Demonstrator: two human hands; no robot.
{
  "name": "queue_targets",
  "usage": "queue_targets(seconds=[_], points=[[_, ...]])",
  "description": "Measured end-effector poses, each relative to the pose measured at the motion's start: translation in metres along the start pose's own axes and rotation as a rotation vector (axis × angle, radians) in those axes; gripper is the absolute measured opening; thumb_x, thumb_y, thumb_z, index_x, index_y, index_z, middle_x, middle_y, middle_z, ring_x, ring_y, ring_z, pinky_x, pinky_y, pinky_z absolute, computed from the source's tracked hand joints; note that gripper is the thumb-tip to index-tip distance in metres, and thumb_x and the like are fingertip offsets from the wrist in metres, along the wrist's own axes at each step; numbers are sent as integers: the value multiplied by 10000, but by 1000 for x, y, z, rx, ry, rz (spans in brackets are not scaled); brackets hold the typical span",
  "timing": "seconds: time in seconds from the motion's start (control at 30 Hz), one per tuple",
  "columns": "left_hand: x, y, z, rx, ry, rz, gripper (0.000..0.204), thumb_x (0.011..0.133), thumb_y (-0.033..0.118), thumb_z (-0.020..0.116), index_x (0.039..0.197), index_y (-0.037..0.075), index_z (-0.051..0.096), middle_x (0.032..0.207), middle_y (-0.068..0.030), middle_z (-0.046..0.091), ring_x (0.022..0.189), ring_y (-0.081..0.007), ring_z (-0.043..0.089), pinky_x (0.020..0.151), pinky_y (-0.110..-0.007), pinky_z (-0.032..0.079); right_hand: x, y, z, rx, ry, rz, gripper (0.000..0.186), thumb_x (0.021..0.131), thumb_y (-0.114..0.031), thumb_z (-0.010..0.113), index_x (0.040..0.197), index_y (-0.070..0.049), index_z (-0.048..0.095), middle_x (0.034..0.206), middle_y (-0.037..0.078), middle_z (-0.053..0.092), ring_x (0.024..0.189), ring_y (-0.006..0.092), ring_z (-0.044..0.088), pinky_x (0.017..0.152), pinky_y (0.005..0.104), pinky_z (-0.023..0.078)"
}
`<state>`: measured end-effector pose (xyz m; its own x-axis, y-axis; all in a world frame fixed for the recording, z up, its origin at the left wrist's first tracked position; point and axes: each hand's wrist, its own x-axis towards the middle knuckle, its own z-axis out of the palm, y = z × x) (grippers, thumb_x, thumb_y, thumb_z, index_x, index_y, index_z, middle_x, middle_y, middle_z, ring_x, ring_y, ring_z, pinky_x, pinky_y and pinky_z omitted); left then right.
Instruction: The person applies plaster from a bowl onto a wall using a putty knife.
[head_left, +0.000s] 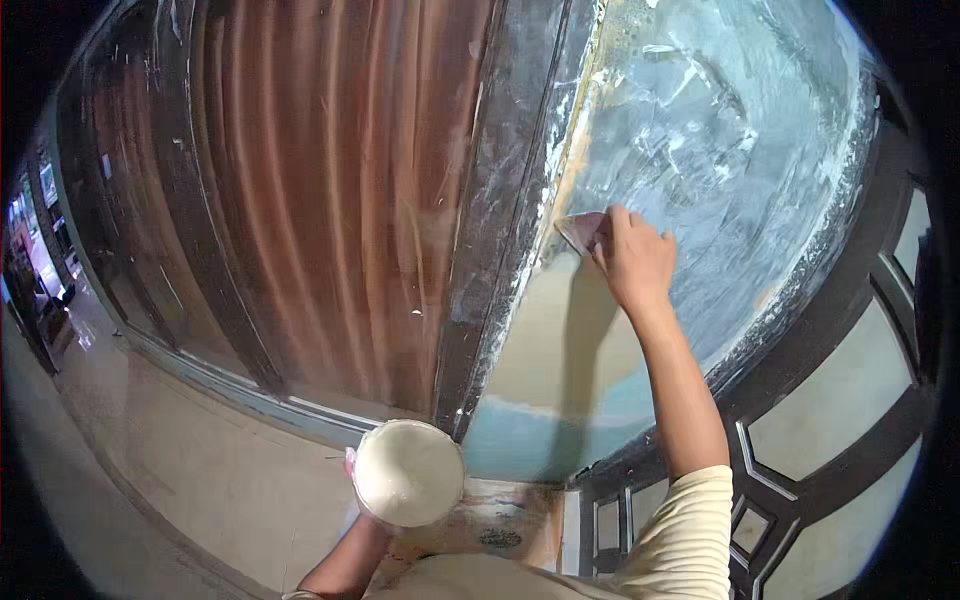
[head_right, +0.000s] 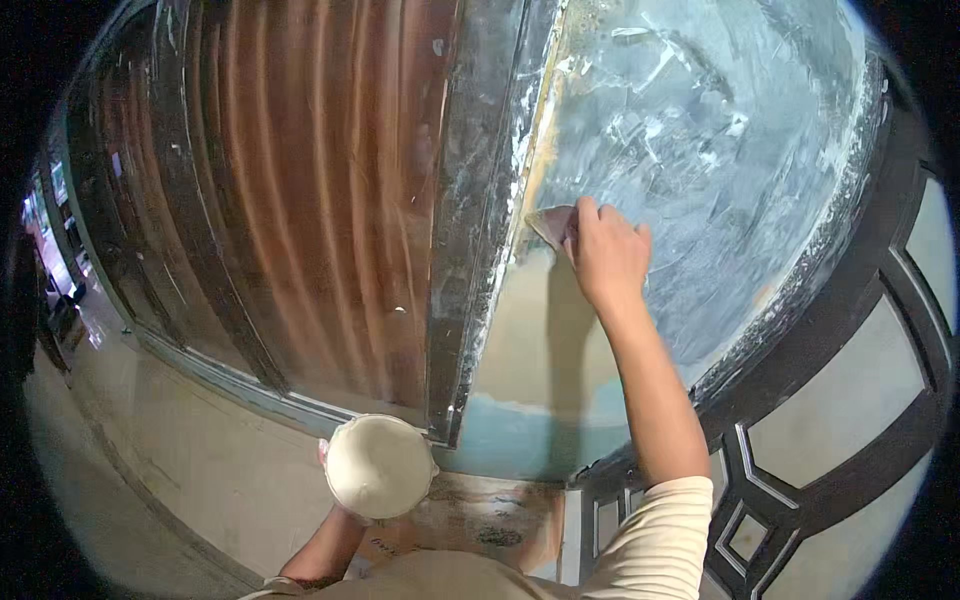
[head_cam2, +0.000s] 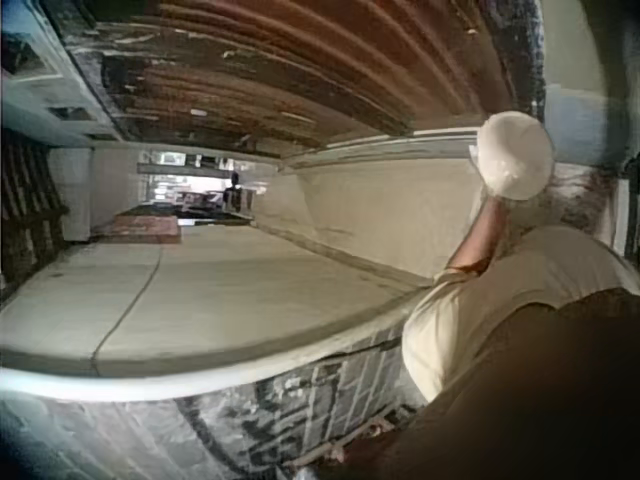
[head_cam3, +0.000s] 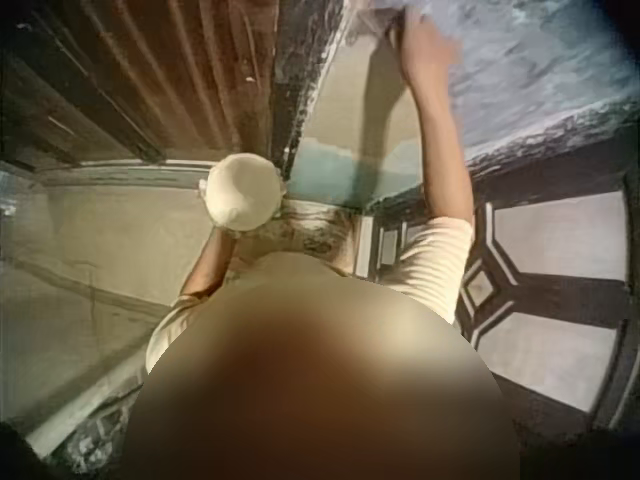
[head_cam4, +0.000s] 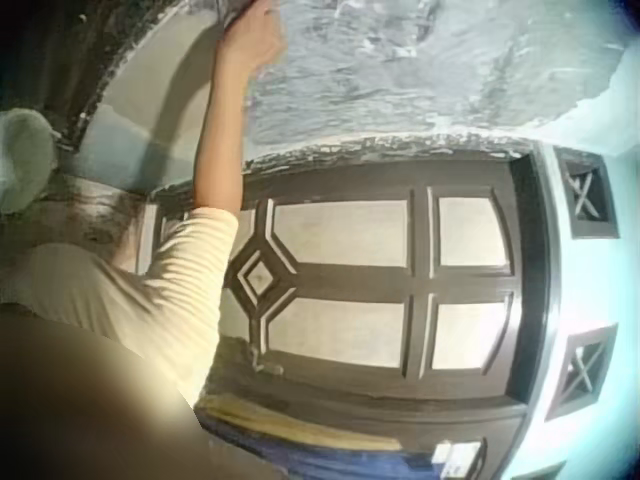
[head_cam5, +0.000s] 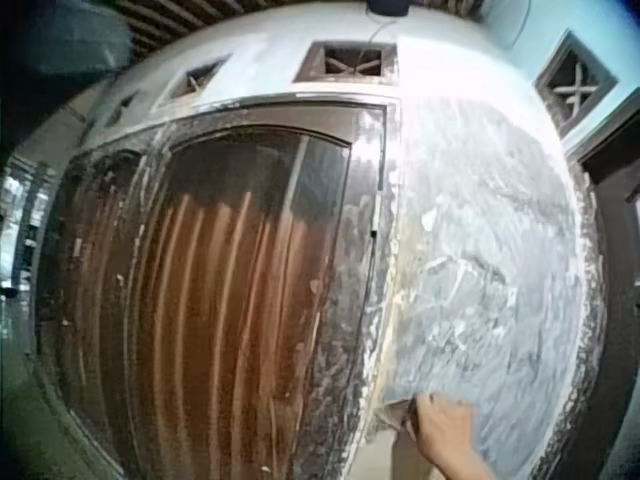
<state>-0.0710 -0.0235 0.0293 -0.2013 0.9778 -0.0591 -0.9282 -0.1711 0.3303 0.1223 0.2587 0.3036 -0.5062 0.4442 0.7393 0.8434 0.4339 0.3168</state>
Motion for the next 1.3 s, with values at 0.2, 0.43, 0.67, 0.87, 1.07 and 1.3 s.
queue_targets(seconds=[0.2,0.43,0.67,0.87,1.07,1.3], points=[[8,-1,-20,-12,-37,-16,1121,703,951,286,1416,100,439,1369,-233,510,1185,-476,536,939,-628,481,-82,-14,81,-72,-172,-283,179,874,-170,548,1053,-159,561,846,78,631,775,262,652,807,463,427],[-5,8,17,244,-30,48,1085,740,933,226,1419,113,437,1381,-223,504,1199,-467,535,949,-625,476,10,21,-7,-24,163,62,214,835,-243,650,997,-143,553,783,81,601,764,284,630,720,466,382],[5,3,-21,12,-20,-24,1113,728,943,227,1437,106,413,1420,-232,462,1218,-457,522,973,-631,460,-70,-24,68,-118,-101,-354,129,874,-189,558,1000,-160,565,855,83,641,762,247,667,756,446,413],[1,4,-17,46,-47,12,1112,722,947,240,1442,117,408,1413,-230,468,1219,-467,518,956,-634,472,18,22,-4,-101,62,9,225,859,-232,632,1043,-135,545,858,77,641,784,274,655,759,454,394],[-1,4,-24,-8,-50,-17,1136,680,958,346,1453,127,391,1413,-233,461,1205,-504,511,881,-719,469,-6,9,-15,22,97,-11,245,806,-245,684,974,-138,543,840,75,631,755,277,638,732,461,387],[10,1,-36,7,-84,-52,1142,666,955,373,1479,153,357,1451,-245,405,1203,-564,475,810,-762,463,-94,-4,98,-108,-136,-289,252,821,-158,616,1065,-164,555,837,68,628,753,239,652,799,452,414]])
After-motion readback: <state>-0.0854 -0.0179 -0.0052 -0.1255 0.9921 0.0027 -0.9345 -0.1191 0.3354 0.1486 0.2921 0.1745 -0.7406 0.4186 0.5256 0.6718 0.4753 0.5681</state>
